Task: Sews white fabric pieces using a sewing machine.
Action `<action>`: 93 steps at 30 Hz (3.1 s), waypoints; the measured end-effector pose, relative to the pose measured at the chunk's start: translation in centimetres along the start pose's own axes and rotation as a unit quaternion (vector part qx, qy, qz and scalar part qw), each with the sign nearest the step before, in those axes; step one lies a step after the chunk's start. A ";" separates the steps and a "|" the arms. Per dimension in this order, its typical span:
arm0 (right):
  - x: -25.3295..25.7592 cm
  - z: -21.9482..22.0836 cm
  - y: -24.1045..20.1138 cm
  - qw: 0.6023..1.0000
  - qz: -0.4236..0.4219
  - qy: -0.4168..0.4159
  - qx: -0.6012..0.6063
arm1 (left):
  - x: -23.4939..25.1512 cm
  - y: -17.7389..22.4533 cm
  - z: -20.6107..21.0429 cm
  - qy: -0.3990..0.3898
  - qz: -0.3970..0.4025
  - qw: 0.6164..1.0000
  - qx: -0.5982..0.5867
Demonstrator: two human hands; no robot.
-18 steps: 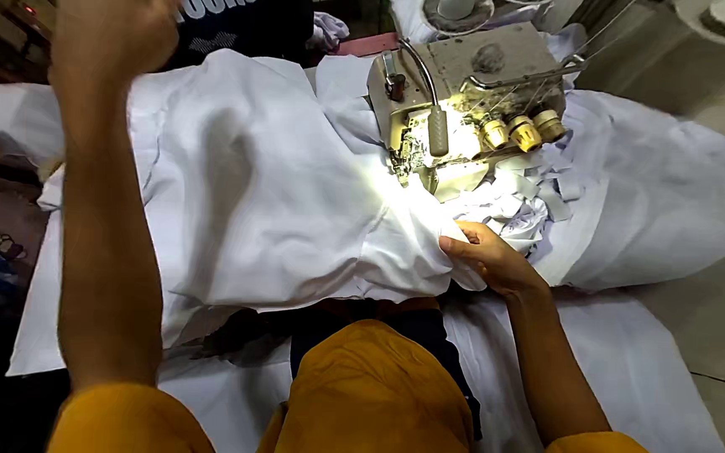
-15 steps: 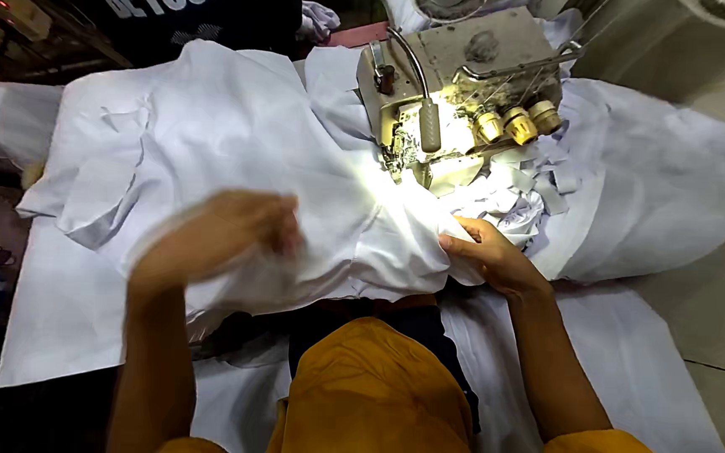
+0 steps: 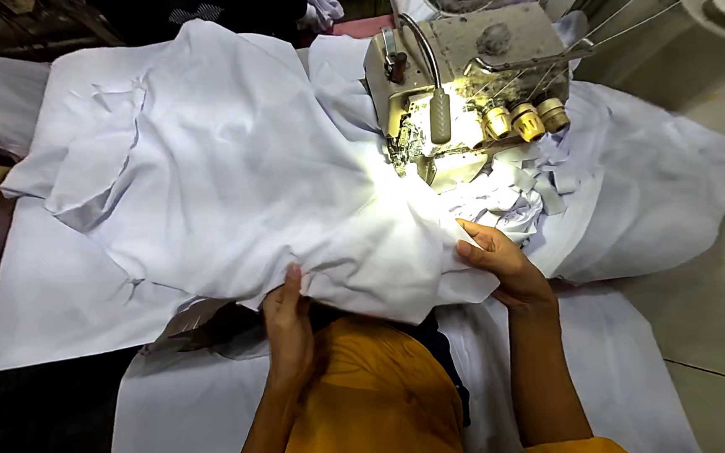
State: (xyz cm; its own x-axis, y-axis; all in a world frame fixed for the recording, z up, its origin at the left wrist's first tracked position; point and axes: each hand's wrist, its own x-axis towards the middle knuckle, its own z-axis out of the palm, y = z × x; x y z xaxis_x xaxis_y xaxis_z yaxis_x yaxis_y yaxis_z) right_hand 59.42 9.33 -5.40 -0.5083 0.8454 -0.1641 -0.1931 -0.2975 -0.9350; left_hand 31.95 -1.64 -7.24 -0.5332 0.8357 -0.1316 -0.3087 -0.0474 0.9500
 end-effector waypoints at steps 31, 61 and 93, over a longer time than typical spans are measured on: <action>-2.4 7.6 6.4 0.979 -0.090 0.165 -0.081 | 3.2 -0.7 5.1 -0.181 0.525 0.630 0.542; -2.3 5.2 6.1 0.950 -0.119 0.247 -0.148 | -1.2 -4.0 5.3 -0.216 0.550 0.600 0.539; -1.7 5.2 5.4 0.958 -0.010 0.267 -0.105 | 0.8 -4.5 3.4 -0.235 0.515 0.607 0.558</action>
State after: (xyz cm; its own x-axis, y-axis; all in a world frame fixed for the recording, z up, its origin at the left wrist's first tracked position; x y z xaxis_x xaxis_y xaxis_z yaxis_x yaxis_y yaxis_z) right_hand 54.82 4.00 -8.54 0.0058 0.9733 -0.2296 0.0030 -0.2296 -0.9733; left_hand 35.58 1.14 -10.68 0.3748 0.7529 0.5410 0.8626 -0.4970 0.0940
